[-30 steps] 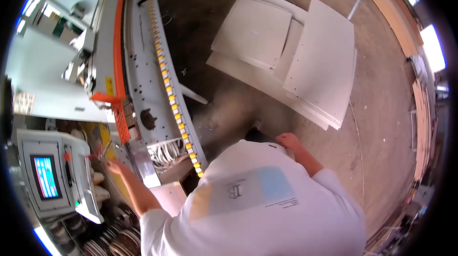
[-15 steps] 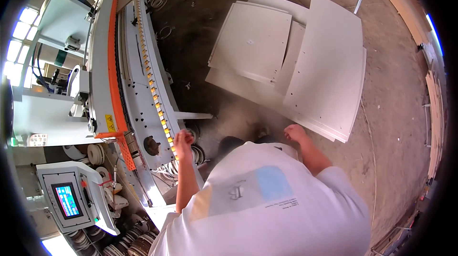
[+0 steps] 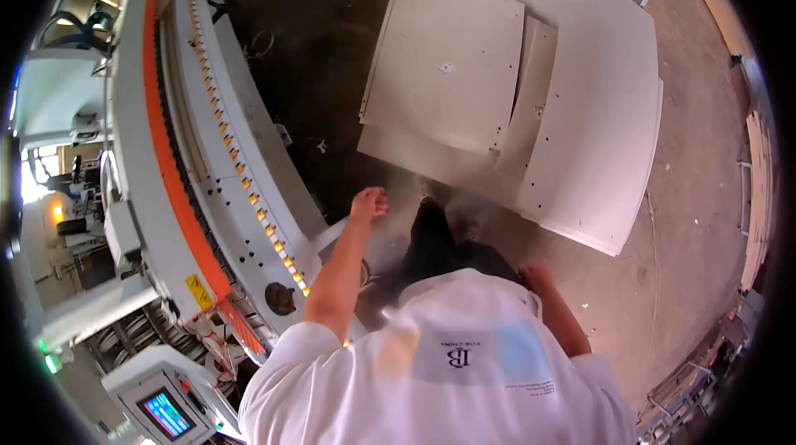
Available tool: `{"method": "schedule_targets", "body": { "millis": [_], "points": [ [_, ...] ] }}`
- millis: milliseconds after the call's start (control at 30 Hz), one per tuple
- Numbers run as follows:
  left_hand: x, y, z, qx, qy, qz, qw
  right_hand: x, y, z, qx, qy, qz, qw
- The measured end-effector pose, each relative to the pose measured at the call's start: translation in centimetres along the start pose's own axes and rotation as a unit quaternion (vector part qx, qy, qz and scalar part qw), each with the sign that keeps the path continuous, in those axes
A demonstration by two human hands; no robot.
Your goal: The person picks up wood panels from a stack, places them onto a work surface, and uses an air nozzle to blow dust off the panels and the machinery components.
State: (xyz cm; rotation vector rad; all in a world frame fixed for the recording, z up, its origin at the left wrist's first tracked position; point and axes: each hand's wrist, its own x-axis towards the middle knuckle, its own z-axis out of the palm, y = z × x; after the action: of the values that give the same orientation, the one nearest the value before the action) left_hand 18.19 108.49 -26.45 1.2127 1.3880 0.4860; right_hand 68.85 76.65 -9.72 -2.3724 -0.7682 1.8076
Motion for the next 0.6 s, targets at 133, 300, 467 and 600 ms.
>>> {"method": "schedule_targets", "body": {
  "millis": [133, 300, 467, 600],
  "points": [
    [14.4, -3.0, -2.9, 0.058, 0.124, -0.061, 0.989, -4.0, -4.8, 1.2, 0.073, 0.015, 0.087, 0.993],
    [26.7, 5.3, -5.4, 0.239, 0.192, -0.098, 0.947, -4.6, -11.3, 4.3, 0.004, 0.117, 0.105, 0.988],
    [37.3, 5.0, -6.1, 0.237, 0.164, -0.074, 0.955, -4.0, -14.1, 6.1, 0.029, 0.104, 0.154, 0.982],
    [40.0, 7.1, -3.9, 0.2, 0.082, -0.086, 0.973, -4.7, -16.6, 8.4, 0.048, 0.115, 0.195, 0.973]
  ]
}}
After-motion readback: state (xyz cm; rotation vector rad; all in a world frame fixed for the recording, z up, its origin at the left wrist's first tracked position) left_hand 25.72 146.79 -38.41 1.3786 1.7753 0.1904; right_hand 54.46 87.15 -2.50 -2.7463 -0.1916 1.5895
